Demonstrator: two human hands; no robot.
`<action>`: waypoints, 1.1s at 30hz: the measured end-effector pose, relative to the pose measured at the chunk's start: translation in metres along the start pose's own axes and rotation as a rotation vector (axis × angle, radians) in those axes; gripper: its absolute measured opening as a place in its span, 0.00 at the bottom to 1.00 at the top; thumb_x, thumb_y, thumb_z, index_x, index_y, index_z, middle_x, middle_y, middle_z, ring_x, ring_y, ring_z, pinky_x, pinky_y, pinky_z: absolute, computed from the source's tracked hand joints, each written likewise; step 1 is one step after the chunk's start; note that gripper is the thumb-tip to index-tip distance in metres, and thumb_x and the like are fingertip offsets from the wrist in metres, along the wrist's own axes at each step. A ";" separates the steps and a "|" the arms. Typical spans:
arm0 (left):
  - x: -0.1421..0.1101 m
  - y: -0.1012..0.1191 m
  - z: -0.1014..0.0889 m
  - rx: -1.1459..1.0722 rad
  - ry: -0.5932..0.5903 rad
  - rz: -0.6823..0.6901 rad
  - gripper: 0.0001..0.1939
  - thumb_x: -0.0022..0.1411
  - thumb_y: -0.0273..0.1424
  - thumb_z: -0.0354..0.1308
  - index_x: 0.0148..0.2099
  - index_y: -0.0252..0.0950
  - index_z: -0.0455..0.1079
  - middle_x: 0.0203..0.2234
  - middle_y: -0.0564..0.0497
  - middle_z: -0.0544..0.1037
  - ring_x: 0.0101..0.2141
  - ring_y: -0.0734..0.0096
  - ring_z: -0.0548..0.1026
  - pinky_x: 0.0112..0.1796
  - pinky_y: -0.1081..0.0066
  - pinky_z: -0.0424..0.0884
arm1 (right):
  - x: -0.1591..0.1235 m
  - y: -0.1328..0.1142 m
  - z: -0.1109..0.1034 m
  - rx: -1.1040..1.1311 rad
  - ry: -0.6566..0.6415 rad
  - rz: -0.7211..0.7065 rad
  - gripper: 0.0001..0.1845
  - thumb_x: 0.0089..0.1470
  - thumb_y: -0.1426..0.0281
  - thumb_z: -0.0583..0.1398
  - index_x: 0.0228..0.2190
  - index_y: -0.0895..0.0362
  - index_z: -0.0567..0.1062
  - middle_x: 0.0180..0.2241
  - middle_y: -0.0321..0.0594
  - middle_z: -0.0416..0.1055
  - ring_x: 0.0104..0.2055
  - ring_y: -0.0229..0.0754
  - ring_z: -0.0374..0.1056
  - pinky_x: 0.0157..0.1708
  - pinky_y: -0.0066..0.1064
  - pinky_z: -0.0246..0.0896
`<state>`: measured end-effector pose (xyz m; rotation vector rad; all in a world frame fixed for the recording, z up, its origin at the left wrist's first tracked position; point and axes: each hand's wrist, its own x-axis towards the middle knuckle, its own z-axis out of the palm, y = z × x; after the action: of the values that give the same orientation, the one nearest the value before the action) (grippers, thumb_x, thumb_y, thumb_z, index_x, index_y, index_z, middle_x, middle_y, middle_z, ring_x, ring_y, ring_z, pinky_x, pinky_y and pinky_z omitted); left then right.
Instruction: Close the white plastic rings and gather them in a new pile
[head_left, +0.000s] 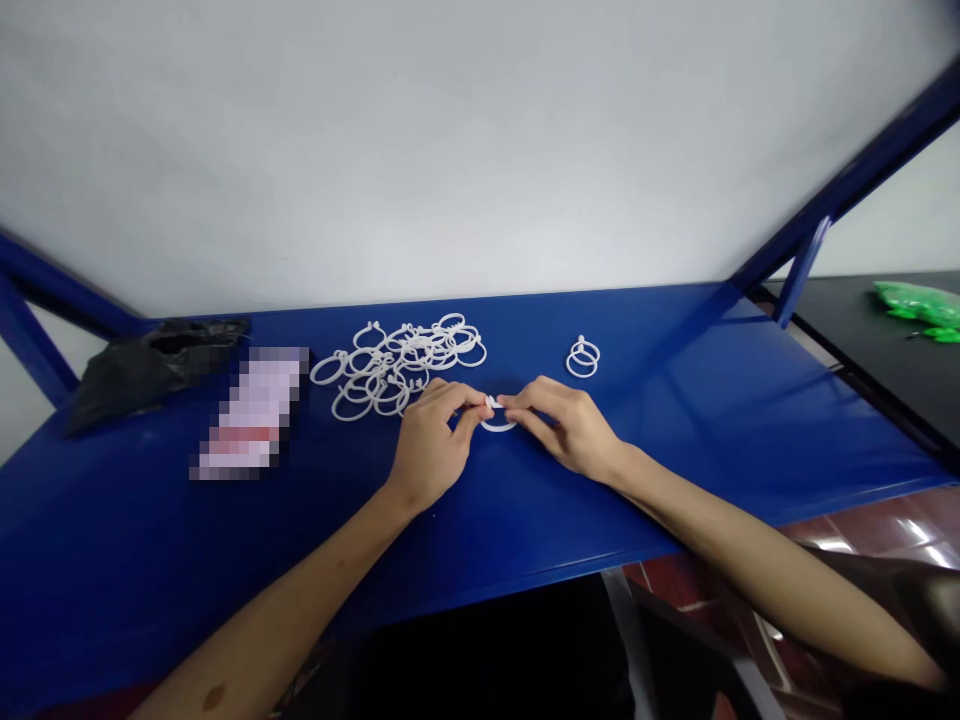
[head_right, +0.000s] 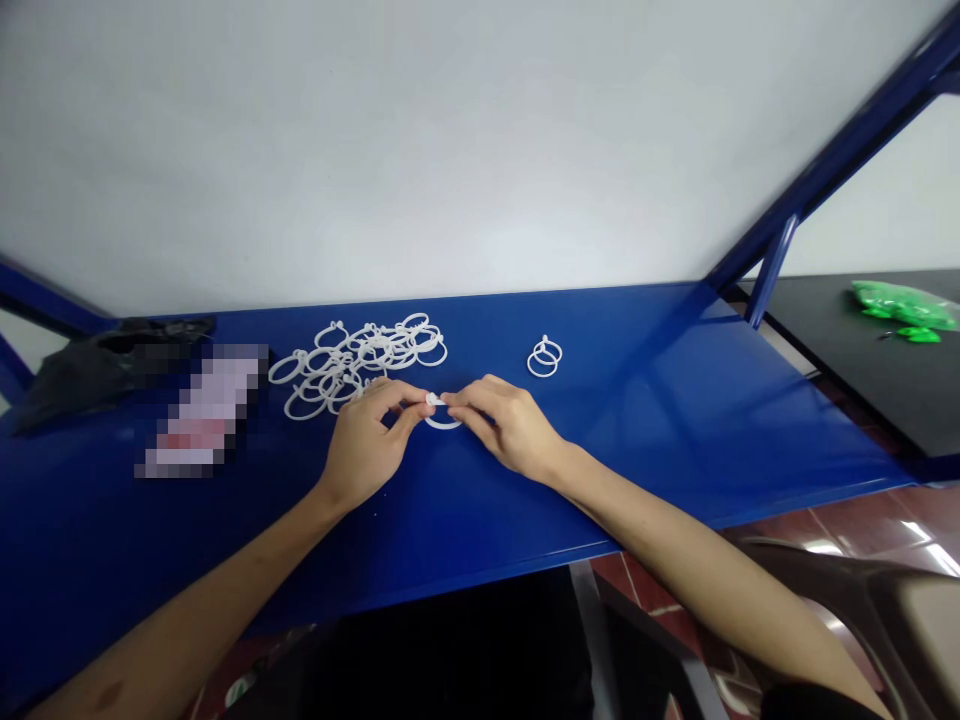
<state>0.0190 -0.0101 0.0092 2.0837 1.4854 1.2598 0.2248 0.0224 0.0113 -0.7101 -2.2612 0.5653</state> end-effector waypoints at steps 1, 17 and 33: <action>-0.001 0.000 0.000 0.007 -0.005 0.012 0.08 0.66 0.27 0.58 0.32 0.41 0.73 0.27 0.54 0.79 0.31 0.69 0.73 0.35 0.67 0.71 | -0.001 0.001 0.000 -0.014 -0.026 -0.035 0.10 0.68 0.68 0.55 0.44 0.56 0.76 0.39 0.43 0.78 0.39 0.42 0.71 0.41 0.37 0.69; 0.028 -0.073 -0.030 0.610 0.140 0.050 0.11 0.64 0.36 0.59 0.45 0.39 0.77 0.49 0.39 0.75 0.51 0.43 0.65 0.48 0.45 0.65 | 0.003 0.055 -0.040 -0.534 0.309 0.326 0.15 0.64 0.59 0.58 0.43 0.55 0.79 0.34 0.46 0.73 0.40 0.51 0.68 0.41 0.47 0.69; 0.020 -0.031 -0.024 0.523 0.130 0.311 0.06 0.67 0.32 0.58 0.40 0.45 0.77 0.45 0.48 0.76 0.47 0.54 0.68 0.48 0.53 0.67 | 0.014 0.016 -0.043 0.307 -0.037 0.225 0.36 0.65 0.47 0.52 0.67 0.50 0.55 0.57 0.51 0.71 0.52 0.52 0.73 0.43 0.45 0.71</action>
<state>-0.0172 0.0145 0.0123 2.7005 1.7450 1.2231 0.2518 0.0517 0.0375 -0.8046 -2.0763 1.0152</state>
